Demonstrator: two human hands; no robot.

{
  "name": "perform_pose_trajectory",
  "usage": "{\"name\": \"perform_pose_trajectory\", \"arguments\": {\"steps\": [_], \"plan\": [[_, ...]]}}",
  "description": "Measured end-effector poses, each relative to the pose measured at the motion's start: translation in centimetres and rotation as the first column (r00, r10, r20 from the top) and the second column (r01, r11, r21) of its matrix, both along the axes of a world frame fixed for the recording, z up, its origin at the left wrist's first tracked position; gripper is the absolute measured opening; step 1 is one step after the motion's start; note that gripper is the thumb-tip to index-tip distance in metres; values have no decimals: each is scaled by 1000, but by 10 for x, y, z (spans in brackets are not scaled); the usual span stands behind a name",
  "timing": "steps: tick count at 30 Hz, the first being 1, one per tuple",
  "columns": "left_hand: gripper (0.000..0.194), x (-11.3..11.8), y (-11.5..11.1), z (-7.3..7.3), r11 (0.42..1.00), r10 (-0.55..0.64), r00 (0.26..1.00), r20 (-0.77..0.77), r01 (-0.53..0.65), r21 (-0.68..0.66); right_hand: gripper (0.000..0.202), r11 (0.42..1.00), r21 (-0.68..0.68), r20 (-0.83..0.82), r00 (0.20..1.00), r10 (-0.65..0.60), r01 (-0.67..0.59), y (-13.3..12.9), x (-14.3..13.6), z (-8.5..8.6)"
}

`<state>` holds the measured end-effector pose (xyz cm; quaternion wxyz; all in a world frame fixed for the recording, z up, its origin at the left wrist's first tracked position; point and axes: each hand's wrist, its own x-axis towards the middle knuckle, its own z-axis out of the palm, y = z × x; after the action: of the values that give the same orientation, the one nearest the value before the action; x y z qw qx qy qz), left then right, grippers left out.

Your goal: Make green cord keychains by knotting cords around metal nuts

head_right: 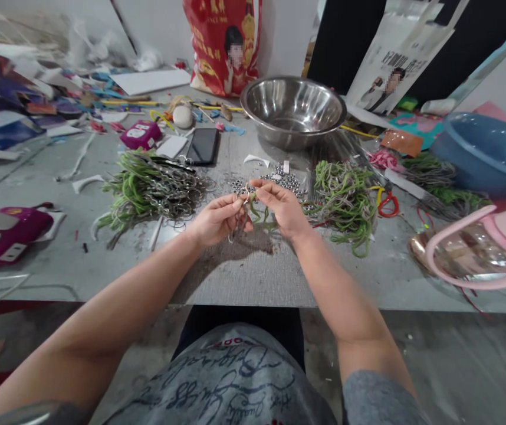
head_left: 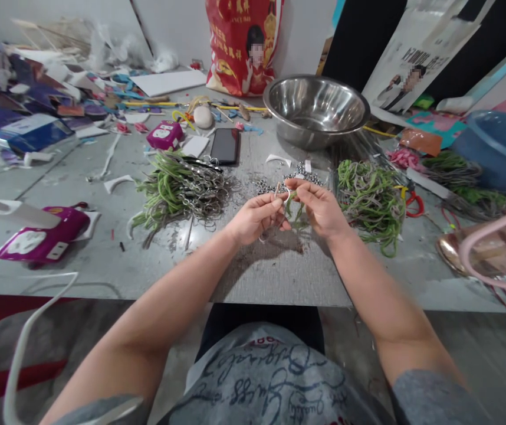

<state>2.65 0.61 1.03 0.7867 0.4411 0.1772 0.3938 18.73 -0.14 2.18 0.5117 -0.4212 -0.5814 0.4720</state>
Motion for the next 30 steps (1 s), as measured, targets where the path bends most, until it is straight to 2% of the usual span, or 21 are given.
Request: {"name": "perform_pose_trajectory", "arguments": {"steps": [4, 11, 19, 23, 30], "plan": [[25, 1, -1, -4, 996, -81, 996, -19, 81, -38, 30, 993, -113, -153, 988, -6, -11, -1, -2, 0], [25, 4, -2, -9, 989, -125, 989, -74, 119, -91, 36, 971, -240, -152, 987, -44, 7, -4, -3, 0], [25, 7, -3, -14, 987, -148, 985, -94, 141, -78, 38, 971, -238, -266, 963, -40, -25, -5, -7, -5], [26, 8, -3, -16, 987, -151, 982, -111, 144, -69, 41, 966, -257, -231, 972, -51, -11, -4, -8, -8], [25, 8, -3, -16, 980, -187, 975, -120, 177, -93, 41, 979, -200, -127, 992, -5, -21, -3, -7, -11]]}}
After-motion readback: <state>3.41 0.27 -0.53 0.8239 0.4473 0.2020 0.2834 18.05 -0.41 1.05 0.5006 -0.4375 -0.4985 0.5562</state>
